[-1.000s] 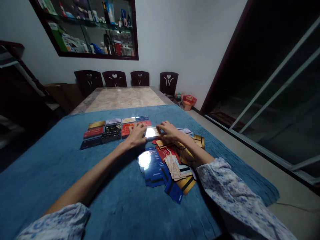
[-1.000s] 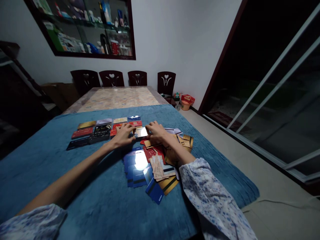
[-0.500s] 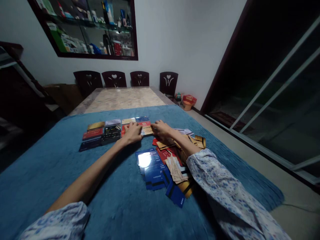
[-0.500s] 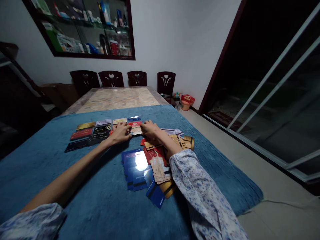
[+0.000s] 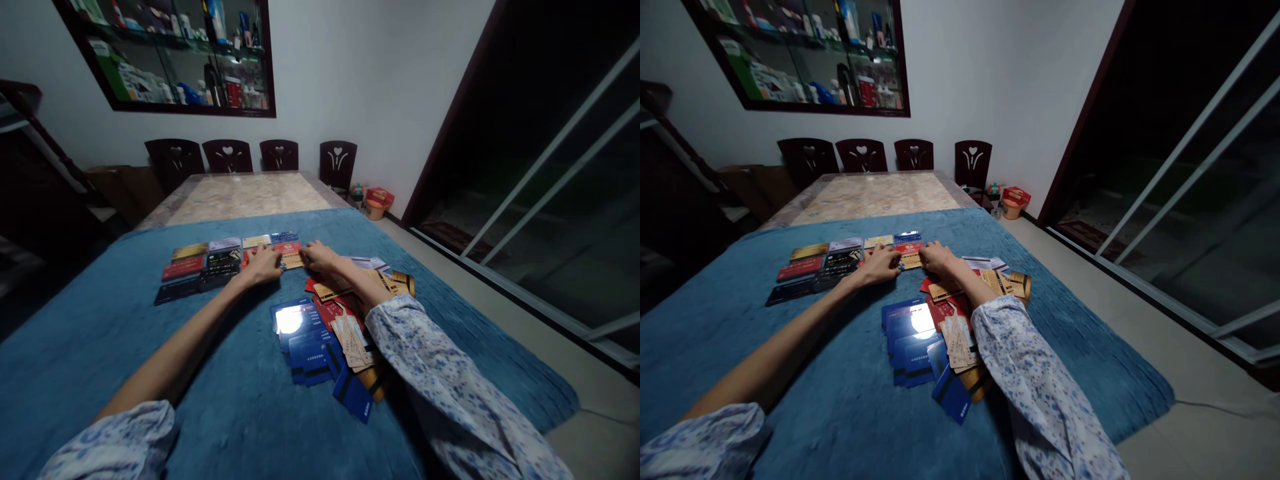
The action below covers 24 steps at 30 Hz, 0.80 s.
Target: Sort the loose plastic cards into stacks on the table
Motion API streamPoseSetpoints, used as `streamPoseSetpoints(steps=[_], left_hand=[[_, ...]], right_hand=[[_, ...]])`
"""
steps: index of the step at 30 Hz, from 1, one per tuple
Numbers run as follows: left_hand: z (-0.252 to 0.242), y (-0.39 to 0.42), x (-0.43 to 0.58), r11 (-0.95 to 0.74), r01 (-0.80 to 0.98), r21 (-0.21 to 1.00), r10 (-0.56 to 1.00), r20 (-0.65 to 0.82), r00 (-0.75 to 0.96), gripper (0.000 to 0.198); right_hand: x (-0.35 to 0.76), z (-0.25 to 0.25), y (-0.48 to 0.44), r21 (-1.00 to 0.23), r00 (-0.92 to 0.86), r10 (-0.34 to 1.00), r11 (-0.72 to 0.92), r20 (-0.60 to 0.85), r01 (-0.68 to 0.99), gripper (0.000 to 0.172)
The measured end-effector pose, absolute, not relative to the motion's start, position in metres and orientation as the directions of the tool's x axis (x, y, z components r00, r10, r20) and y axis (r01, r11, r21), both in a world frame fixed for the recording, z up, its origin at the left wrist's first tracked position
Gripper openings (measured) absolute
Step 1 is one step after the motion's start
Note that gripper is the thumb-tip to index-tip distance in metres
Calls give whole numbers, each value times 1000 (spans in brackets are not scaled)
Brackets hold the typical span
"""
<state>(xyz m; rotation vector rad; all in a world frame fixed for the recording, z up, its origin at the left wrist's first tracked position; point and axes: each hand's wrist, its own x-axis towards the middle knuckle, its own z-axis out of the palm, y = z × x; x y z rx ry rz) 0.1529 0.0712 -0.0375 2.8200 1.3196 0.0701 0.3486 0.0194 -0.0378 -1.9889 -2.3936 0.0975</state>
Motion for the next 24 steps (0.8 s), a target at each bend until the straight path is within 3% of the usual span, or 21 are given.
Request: streamPoseSetpoints(steps=[19, 24], left_hand=[[-41, 78, 151, -656, 749, 99, 754, 25, 657, 42], [-40, 77, 151, -671, 733, 110, 740, 40, 671, 37]], right_hand=[[351, -42, 15, -117, -163, 984, 171, 79, 978, 29], [349, -38, 14, -126, -147, 987, 154, 61, 980, 30]])
